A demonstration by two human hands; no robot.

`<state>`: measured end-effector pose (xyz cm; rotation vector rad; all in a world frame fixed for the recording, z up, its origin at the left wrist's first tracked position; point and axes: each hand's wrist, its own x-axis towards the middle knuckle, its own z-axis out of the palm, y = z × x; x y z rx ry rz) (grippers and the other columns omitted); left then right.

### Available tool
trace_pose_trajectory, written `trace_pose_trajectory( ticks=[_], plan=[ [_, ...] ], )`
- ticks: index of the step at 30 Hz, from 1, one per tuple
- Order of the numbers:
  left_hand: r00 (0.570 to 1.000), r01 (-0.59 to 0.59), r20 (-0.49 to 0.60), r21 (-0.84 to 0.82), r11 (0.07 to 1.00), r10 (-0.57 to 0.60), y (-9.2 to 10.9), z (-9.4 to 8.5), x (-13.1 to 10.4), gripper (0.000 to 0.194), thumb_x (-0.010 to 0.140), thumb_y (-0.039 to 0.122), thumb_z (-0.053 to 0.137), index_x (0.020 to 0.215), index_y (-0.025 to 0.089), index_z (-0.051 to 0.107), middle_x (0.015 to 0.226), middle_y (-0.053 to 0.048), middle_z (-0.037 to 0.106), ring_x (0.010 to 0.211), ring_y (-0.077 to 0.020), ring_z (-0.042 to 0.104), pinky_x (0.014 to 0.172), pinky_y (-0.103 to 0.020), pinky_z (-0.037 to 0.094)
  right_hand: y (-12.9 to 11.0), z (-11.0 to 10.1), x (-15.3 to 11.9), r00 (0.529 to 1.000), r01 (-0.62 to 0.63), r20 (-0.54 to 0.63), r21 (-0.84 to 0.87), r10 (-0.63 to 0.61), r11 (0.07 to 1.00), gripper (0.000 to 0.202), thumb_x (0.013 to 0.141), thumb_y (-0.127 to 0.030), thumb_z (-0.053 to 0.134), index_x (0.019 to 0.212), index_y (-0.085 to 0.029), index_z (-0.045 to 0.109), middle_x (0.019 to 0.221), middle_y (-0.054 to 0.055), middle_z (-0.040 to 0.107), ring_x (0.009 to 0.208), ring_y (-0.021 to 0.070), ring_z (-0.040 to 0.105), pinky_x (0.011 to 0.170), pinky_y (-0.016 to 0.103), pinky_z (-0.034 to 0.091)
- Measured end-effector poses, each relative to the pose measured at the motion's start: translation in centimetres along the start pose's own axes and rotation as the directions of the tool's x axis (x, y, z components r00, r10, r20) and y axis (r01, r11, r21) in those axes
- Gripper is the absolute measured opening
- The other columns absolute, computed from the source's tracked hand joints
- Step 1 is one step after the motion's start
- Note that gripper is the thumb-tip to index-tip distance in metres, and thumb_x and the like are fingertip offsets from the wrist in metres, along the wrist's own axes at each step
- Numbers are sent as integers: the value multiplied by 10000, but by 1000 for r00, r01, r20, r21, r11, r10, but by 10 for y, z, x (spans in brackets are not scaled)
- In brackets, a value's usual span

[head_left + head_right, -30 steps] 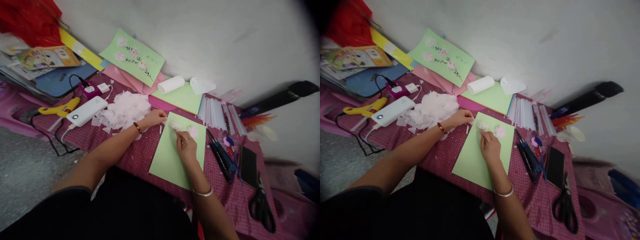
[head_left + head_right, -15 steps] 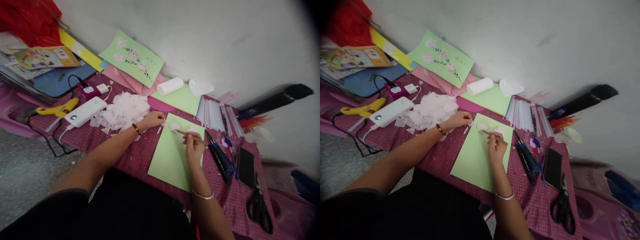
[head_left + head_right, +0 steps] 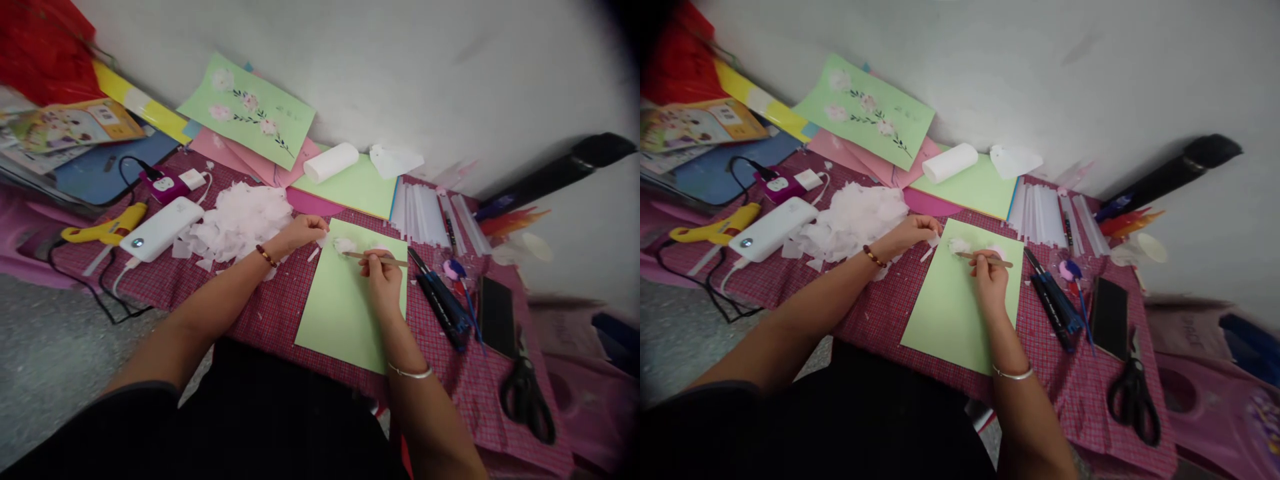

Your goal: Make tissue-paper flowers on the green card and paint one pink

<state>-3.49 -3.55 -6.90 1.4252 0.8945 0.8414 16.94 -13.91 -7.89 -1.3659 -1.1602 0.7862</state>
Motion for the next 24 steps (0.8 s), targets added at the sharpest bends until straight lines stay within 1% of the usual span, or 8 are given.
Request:
trace_pose_trajectory(
  ticks=[2,5,7,10,13,15,20,24],
  plan=[
    [999,-31,36,7,1000,30,3,3,-1,54,646,185,589,629,153,550,670,14,540,628,-86,480,584,-215,364,-1,1,2,1000,7,-12,-1,-7,1000,210,897,-380,536,857,-195,626,715,-5,599,542,113,530,511,252,463],
    [994,-81,76,96,992,73,7,5,-2,42,640,183,579,633,154,549,665,15,525,638,-95,471,592,-226,361,-2,1,4,1000,8,-30,-10,-9,1000,209,895,-379,538,862,-193,627,722,-3,607,530,109,530,503,252,455],
    [993,-89,86,151,985,76,7,6,-2,34,634,174,572,631,153,546,658,21,512,626,-92,457,585,-227,348,-2,0,4,999,16,-50,-3,-16,1000,202,893,-371,538,864,-193,629,729,-3,610,526,105,531,499,248,451],
    [998,-24,64,191,981,12,5,5,-1,6,629,150,547,632,153,543,620,35,498,583,-81,430,559,-221,322,-1,-1,3,998,3,-58,33,-1,999,192,885,-360,537,844,-195,626,692,-14,602,525,103,533,504,240,451],
    [999,42,9,194,980,-44,3,6,-1,12,639,141,546,643,151,552,594,47,494,549,-72,409,549,-218,317,1,-1,2,999,-37,-27,51,39,998,199,877,-367,536,828,-193,619,665,-19,597,532,105,539,509,237,451],
    [999,48,-9,199,979,-48,2,6,-1,15,661,159,569,660,145,575,602,44,512,547,-70,416,552,-219,323,2,0,2,999,-48,-4,35,49,998,212,877,-376,535,834,-187,620,676,-14,601,528,104,538,503,238,446],
    [999,35,9,238,971,-38,-2,6,1,89,716,217,612,714,132,638,628,27,566,564,-73,449,550,-217,327,3,4,2,998,-37,41,-34,39,999,234,895,-390,523,871,-181,626,715,-1,619,522,106,537,503,246,447],
    [999,41,-10,217,975,-40,-8,4,3,102,733,224,612,739,128,644,628,33,562,548,-66,441,537,-212,325,2,5,3,1000,4,6,-42,-4,999,219,900,-370,520,877,-182,631,764,13,631,529,109,539,501,253,450]
  ],
)
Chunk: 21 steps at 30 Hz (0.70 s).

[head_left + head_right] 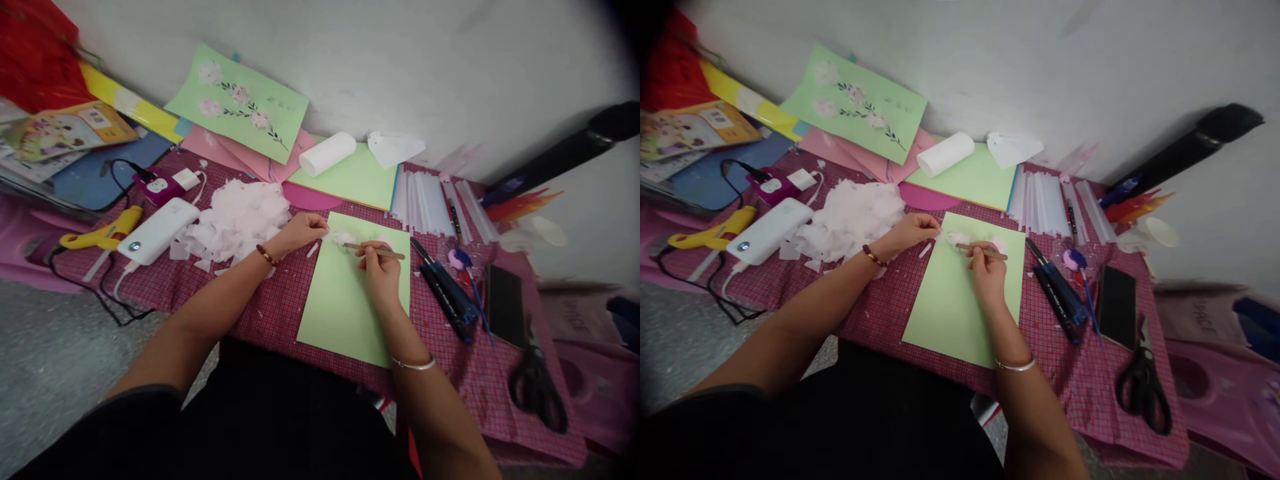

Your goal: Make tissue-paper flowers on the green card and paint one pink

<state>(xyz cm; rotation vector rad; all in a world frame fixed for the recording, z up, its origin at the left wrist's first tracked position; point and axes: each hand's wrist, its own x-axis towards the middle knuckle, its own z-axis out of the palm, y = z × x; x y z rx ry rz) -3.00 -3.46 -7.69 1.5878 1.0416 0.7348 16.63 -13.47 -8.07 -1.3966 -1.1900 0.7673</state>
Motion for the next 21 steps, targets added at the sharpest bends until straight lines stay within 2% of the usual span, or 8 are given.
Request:
trace_pose_trajectory(
  ticks=[6,10,12,18,21],
  plan=[
    [999,-29,25,-73,997,31,-1,-2,0,144,676,146,658,810,129,612,640,41,564,562,-66,479,544,-201,353,1,-1,0,998,17,-55,23,-16,1000,201,906,-349,517,888,-182,628,762,12,624,511,110,533,483,257,437],
    [986,-12,168,-21,1000,15,10,4,-4,63,705,177,651,735,126,628,586,39,555,520,-63,454,518,-204,331,1,-1,1,998,7,-57,24,-5,1000,207,904,-360,516,886,-186,626,761,10,626,511,109,534,484,255,431],
    [979,-37,204,39,999,28,15,9,-4,53,723,171,635,726,126,662,600,26,587,538,-68,471,538,-207,344,1,-1,2,998,-1,-58,15,1,1000,212,907,-364,512,886,-187,625,755,6,628,507,106,533,489,253,431],
    [990,-133,83,217,967,118,8,25,10,87,727,110,617,715,140,697,701,-11,680,680,-116,585,657,-231,424,1,-4,2,998,1,-59,29,0,1000,204,907,-358,513,877,-189,623,753,1,629,504,100,532,498,250,439],
    [988,-148,76,277,949,132,5,27,13,91,735,114,620,726,148,704,730,-18,694,706,-129,598,674,-239,438,-2,-7,0,993,31,-115,41,-26,999,192,911,-348,503,869,-196,612,738,-8,615,518,101,544,510,248,456]
  ],
)
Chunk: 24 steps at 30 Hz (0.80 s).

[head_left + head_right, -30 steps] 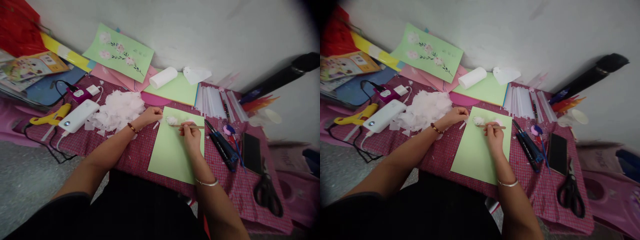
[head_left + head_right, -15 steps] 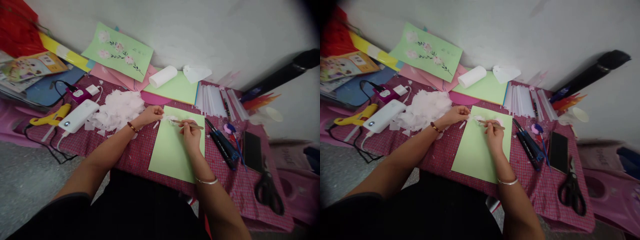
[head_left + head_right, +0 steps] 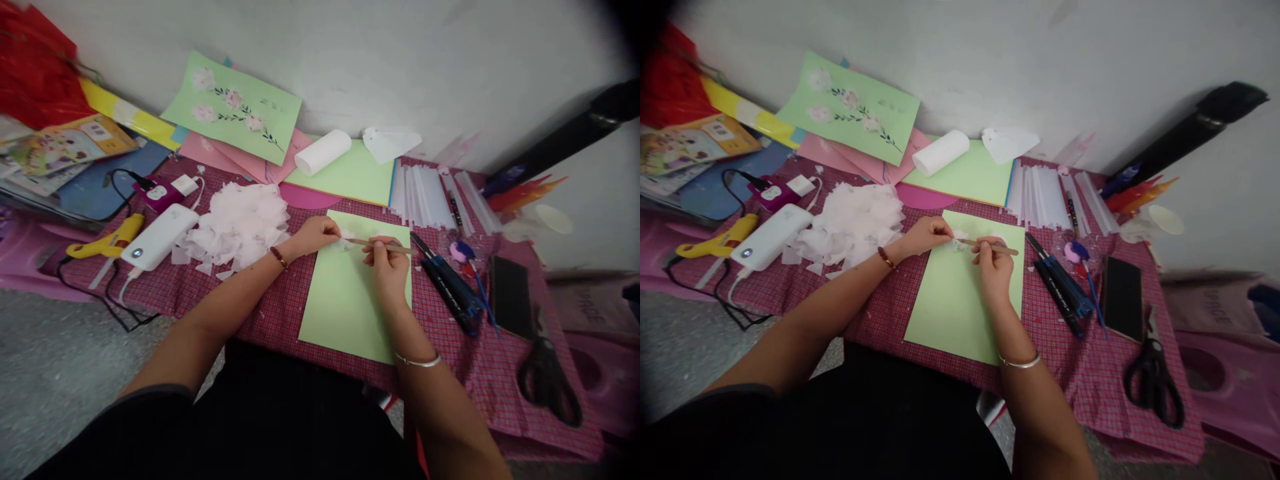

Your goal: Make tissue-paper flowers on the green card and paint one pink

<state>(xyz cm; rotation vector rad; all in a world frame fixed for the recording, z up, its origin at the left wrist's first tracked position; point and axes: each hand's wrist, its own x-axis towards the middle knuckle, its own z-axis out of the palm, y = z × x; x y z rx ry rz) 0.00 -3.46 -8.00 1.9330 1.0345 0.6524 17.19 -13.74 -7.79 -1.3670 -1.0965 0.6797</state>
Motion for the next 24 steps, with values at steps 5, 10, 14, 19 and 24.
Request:
trace_pose_trajectory(
  ticks=[5,10,14,19,24],
  plan=[
    [1000,-30,-7,66,997,30,2,-1,-1,126,741,89,604,729,153,712,754,-24,701,722,-133,602,658,-233,423,-3,-1,-5,993,119,19,-26,-119,993,185,916,-323,500,823,-202,605,718,-7,585,558,122,559,535,269,463],
    [1000,-16,-17,60,998,17,3,2,-1,110,733,86,607,708,147,696,730,-18,689,710,-131,593,657,-237,413,2,2,-6,964,224,193,-230,-181,947,194,935,-309,462,878,-207,616,791,22,630,636,152,592,597,299,462],
    [999,14,-51,-58,998,-17,4,-2,-2,99,752,116,597,800,134,681,784,-25,686,740,-127,590,670,-230,421,3,0,-7,925,356,277,-391,-260,849,199,944,-290,439,951,-219,625,864,44,663,728,183,617,658,321,470],
    [988,64,-133,-101,993,-77,10,-35,-12,102,775,156,554,808,127,645,685,6,608,609,-89,491,597,-219,366,-3,0,-10,827,552,432,-504,-359,664,208,953,-234,428,966,-222,635,904,65,662,782,206,602,700,337,445],
    [986,94,124,137,986,-112,17,-64,-24,114,722,173,574,614,151,604,530,21,516,505,-98,425,531,-252,290,-4,1,-11,783,616,504,-543,-365,571,212,970,-247,434,950,-231,645,861,61,641,724,199,575,663,335,411]
  ],
)
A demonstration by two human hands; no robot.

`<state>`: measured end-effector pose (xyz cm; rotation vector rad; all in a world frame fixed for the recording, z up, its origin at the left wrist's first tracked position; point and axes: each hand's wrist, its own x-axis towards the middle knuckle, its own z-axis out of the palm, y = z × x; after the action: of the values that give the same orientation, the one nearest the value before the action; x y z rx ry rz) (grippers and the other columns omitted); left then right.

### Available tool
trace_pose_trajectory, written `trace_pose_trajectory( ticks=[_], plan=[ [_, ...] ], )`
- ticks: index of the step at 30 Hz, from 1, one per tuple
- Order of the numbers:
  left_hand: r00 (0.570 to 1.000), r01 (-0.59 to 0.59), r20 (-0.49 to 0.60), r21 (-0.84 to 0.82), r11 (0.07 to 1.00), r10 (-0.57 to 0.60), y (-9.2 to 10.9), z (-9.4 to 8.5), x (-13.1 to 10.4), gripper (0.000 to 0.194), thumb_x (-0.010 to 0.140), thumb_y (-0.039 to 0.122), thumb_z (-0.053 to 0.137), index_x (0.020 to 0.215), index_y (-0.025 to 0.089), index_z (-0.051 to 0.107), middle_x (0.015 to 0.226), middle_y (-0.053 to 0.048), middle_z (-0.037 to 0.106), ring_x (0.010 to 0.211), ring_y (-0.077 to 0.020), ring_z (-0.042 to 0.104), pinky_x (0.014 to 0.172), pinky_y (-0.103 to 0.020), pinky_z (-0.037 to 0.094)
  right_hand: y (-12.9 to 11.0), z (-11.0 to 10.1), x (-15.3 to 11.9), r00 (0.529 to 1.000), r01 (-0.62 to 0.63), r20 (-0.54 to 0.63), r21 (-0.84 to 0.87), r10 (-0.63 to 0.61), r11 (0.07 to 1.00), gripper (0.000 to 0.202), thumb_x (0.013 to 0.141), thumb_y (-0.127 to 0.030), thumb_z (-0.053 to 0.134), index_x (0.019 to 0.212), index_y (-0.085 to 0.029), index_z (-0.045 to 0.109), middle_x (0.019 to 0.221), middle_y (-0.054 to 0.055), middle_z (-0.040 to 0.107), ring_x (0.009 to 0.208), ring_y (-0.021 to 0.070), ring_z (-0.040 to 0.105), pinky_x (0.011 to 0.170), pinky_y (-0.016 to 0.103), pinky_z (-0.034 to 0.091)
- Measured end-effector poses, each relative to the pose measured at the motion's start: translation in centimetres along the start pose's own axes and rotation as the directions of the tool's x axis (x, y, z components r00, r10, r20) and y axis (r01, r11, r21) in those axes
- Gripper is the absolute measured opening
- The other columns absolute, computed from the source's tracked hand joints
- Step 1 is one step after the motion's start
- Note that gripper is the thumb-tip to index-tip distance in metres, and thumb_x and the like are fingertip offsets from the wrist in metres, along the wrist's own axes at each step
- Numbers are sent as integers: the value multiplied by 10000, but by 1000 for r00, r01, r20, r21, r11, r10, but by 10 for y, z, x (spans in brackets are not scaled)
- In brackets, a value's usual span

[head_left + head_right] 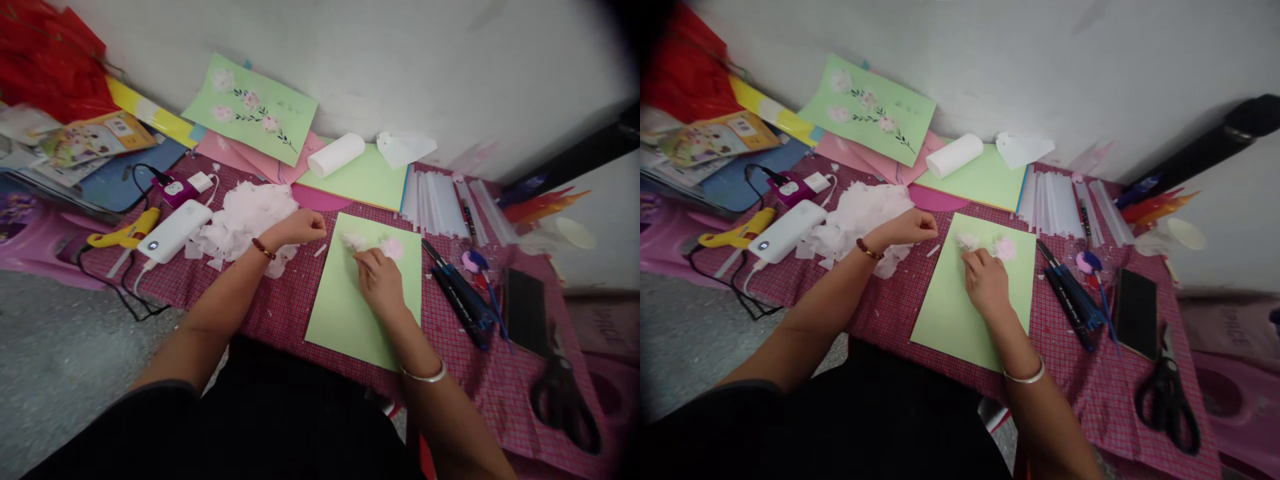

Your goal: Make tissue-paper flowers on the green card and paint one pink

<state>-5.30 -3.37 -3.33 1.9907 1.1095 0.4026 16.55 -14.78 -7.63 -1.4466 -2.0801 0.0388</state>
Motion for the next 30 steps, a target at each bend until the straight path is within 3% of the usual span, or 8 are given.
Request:
trace_pose_trajectory(
  ticks=[3,6,10,14,19,22,26,30],
  plan=[
    [990,-33,139,251,967,-2,6,2,-7,131,650,196,677,555,167,592,539,-3,545,536,-134,469,556,-274,286,-1,-1,-1,999,-28,-31,79,31,996,208,972,-255,432,974,-224,637,887,65,643,768,205,592,691,344,436],
    [997,-27,74,464,885,-9,12,15,-11,166,632,148,684,528,171,557,560,-43,553,616,-198,538,599,-297,308,-1,-4,-2,983,-133,-81,279,162,951,201,970,-274,432,990,-220,625,899,57,641,794,196,610,705,342,468],
    [1000,-13,20,535,845,3,13,25,-10,178,651,84,636,529,165,536,569,-66,547,671,-233,567,630,-314,329,3,-8,0,914,-263,-102,586,392,766,201,956,-337,472,926,-209,624,802,16,610,612,139,575,581,300,463],
    [999,-29,34,466,884,14,12,6,-7,238,740,158,613,517,164,529,523,-24,512,566,-152,483,595,-289,311,12,-9,2,839,-284,-58,801,541,527,195,914,-379,558,877,-203,632,756,5,609,555,117,559,542,278,458],
    [991,-31,-107,379,925,77,16,-32,-22,181,830,283,562,801,156,687,701,-23,660,641,-137,540,635,-248,365,16,-8,1,809,-318,99,903,579,290,158,881,-374,627,881,-218,654,719,10,628,547,125,551,517,275,445],
    [997,-73,7,452,889,78,16,-41,-44,191,815,219,529,857,161,706,788,-28,699,688,-141,578,656,-246,384,15,-7,1,810,-338,145,907,568,250,152,869,-377,645,869,-226,663,710,6,627,545,123,549,504,268,436],
    [982,-129,185,568,813,27,6,-34,-78,192,807,180,508,837,160,696,822,-46,693,741,-163,602,677,-263,401,14,-5,1,812,-356,160,898,561,259,158,867,-374,640,862,-220,675,704,-2,630,544,110,547,510,253,422],
    [984,-105,178,634,766,-12,-11,-19,-98,231,784,158,507,959,156,659,963,-83,662,878,-210,608,737,-297,427,14,-4,0,817,-363,164,891,553,272,157,871,-366,628,870,-217,677,710,-4,630,548,105,549,522,249,424]
  ],
)
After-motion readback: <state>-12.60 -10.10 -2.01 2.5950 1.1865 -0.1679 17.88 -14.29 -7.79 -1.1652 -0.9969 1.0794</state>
